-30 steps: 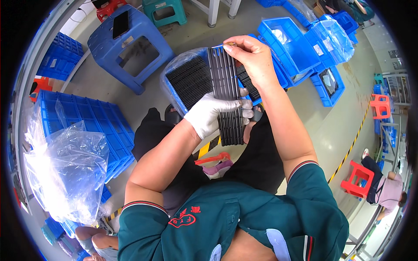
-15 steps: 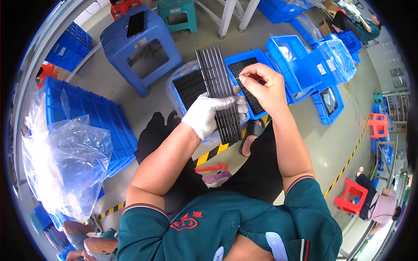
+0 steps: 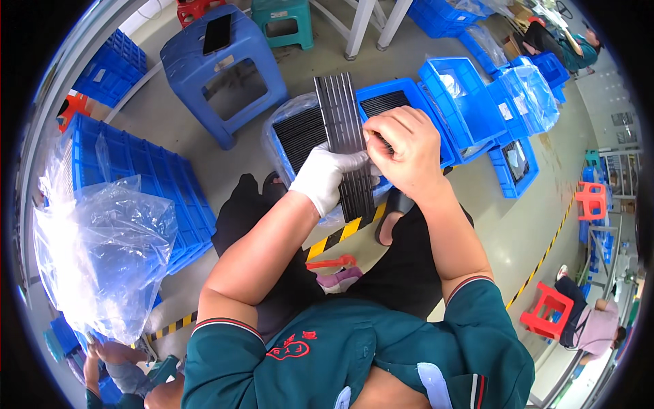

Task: Inspecting and organizing thin black metal rods taken from industrial storage bins.

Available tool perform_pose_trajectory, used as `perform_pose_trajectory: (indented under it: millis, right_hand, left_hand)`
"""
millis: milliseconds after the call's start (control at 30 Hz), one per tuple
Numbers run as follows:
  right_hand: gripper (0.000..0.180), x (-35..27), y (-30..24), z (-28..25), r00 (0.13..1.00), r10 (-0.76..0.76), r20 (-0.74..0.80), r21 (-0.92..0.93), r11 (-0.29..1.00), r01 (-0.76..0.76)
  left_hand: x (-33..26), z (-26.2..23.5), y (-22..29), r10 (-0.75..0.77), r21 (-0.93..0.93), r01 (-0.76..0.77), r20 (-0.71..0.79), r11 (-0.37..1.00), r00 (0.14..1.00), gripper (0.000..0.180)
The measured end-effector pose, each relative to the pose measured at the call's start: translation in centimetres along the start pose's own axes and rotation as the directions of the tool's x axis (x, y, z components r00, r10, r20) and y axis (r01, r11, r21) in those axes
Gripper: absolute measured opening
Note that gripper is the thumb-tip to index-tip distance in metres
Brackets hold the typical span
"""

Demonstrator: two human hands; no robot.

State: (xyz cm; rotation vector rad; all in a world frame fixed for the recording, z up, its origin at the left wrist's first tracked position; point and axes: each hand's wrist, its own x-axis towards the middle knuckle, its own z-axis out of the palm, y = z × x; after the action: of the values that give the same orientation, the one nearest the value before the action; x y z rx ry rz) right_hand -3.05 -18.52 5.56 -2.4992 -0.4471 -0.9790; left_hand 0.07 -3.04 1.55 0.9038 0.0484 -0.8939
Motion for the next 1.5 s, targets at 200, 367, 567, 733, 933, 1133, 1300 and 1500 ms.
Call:
perform_pose_trajectory:
  millis: [200,367,567,733,933,1133,1300,1500]
  right_hand:
    - [0.011,-0.9,0.2,1.1,0.982,0.190,-0.005,0.159,0.970,-0.186]
    - [0.010,-1.1,1.0,1.9,0.994,0.111,-0.014,0.111,0.988,-0.109]
    - [0.012,-0.4,-0.7,0.5,0.982,0.149,-0.119,0.165,0.978,-0.129]
    - [0.012,-0.6,0.1,1.9,0.942,0.333,-0.048,0.331,0.895,-0.299]
    - [0.011,-0.7,-0.1,1.9,0.948,0.319,-0.018,0.298,0.906,-0.300]
    - [0.012,-0.6,0.0,1.8,0.950,0.313,-0.015,0.275,0.914,-0.297]
    - [0.013,-0.6,-0.1,1.8,0.966,0.257,-0.028,0.217,0.945,-0.245]
    - [0.014,-0.6,-0.1,1.7,0.971,0.238,-0.015,0.202,0.952,-0.230]
  left_hand:
    - [0.1,0.1,0.2,0.004,-0.050,-0.004,0.002,0.999,1.000,0.027]
    - [0.2,-0.1,0.0,0.001,-0.044,-0.001,-0.014,0.999,1.000,0.024]
    - [0.8,-0.7,0.2,0.007,-0.038,-0.007,-0.005,0.999,1.000,0.024]
    - [0.5,-0.4,0.3,-0.024,-0.095,0.026,0.023,0.995,0.999,0.023]
    - [0.3,-0.1,0.5,-0.005,-0.086,0.005,-0.010,0.996,1.000,0.023]
    - [0.3,-0.4,0.6,-0.022,-0.073,0.024,0.032,0.997,0.999,0.025]
    - [0.0,-0.1,0.9,-0.015,-0.076,0.014,-0.012,0.997,1.000,0.022]
    - [0.1,-0.3,0.7,-0.011,-0.081,0.009,-0.016,0.997,1.000,0.022]
